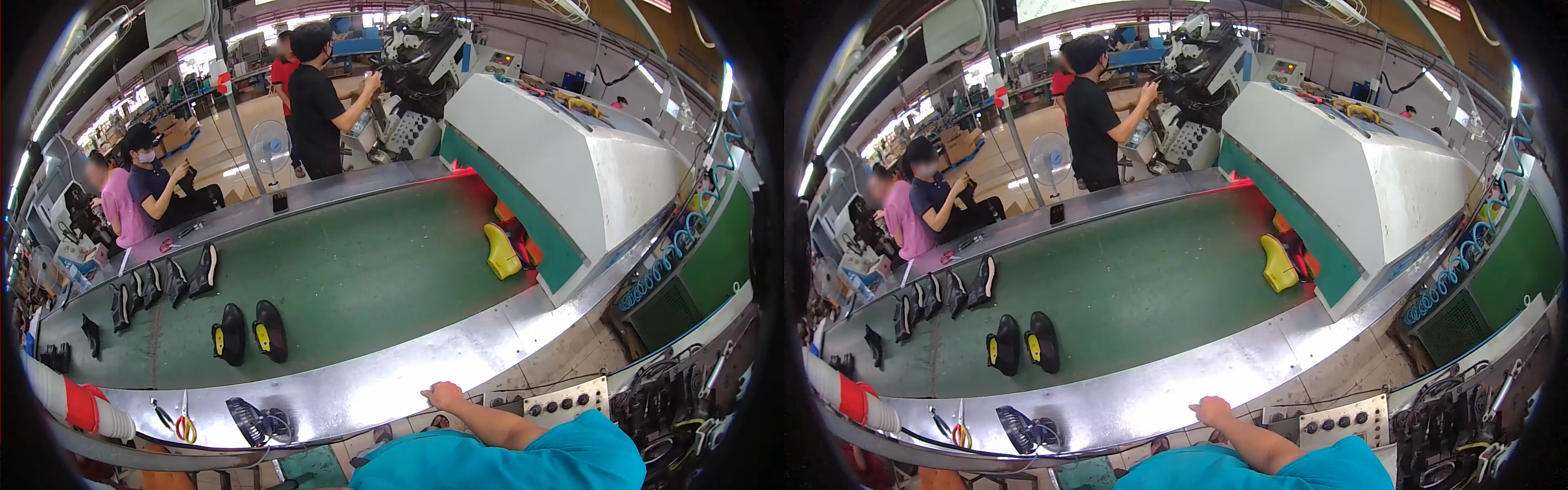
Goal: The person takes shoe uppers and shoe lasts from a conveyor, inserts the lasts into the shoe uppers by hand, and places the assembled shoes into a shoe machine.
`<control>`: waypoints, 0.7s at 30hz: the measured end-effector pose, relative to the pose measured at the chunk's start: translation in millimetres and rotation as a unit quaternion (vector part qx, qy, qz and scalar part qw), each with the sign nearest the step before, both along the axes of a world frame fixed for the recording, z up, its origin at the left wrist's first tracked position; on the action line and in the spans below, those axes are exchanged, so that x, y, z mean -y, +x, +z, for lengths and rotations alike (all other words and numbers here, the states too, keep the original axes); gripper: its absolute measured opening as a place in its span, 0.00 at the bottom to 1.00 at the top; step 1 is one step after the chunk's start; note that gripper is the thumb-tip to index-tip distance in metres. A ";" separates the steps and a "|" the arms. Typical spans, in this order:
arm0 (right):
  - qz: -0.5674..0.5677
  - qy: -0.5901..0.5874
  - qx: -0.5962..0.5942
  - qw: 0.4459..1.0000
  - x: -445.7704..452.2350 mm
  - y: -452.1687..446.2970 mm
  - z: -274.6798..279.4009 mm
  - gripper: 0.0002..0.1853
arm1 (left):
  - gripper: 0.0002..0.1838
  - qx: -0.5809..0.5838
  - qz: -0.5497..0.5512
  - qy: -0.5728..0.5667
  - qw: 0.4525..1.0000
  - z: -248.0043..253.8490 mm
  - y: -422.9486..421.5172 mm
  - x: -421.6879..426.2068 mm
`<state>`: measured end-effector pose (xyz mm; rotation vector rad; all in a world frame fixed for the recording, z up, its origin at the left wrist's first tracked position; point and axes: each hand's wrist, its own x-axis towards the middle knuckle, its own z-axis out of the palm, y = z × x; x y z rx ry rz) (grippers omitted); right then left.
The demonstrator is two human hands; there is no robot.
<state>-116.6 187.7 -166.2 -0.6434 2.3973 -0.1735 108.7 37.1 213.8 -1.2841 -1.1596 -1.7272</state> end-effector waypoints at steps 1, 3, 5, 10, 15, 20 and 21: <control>0.002 0.000 0.000 1.000 -1.2 -0.3 0.2 0.30 | 0.09 0.000 0.002 0.000 1.000 -0.4 -0.1 0.2; 0.004 0.005 0.002 1.000 0.0 -0.3 3.1 0.30 | 0.09 0.000 0.003 -0.003 1.000 0.6 -0.5 0.8; 0.001 0.007 0.000 1.000 -0.4 1.8 0.8 0.30 | 0.09 0.001 0.002 -0.004 1.000 1.1 -1.1 1.1; 0.000 0.001 -0.007 1.000 -1.7 0.4 -9.3 0.30 | 0.09 0.006 -0.002 -0.008 1.000 1.2 -2.3 1.6; -0.005 0.016 0.022 1.000 -0.3 -1.9 -0.9 0.31 | 0.10 0.004 -0.010 -0.013 1.000 2.9 -9.0 2.8; -0.001 0.021 0.005 1.000 0.2 -0.3 1.4 0.31 | 0.10 -0.022 -0.019 -0.020 0.999 6.0 -28.0 5.0; 0.001 0.017 0.008 1.000 -0.2 0.5 1.1 0.31 | 0.10 -0.020 -0.019 -0.018 0.999 5.4 -27.3 3.9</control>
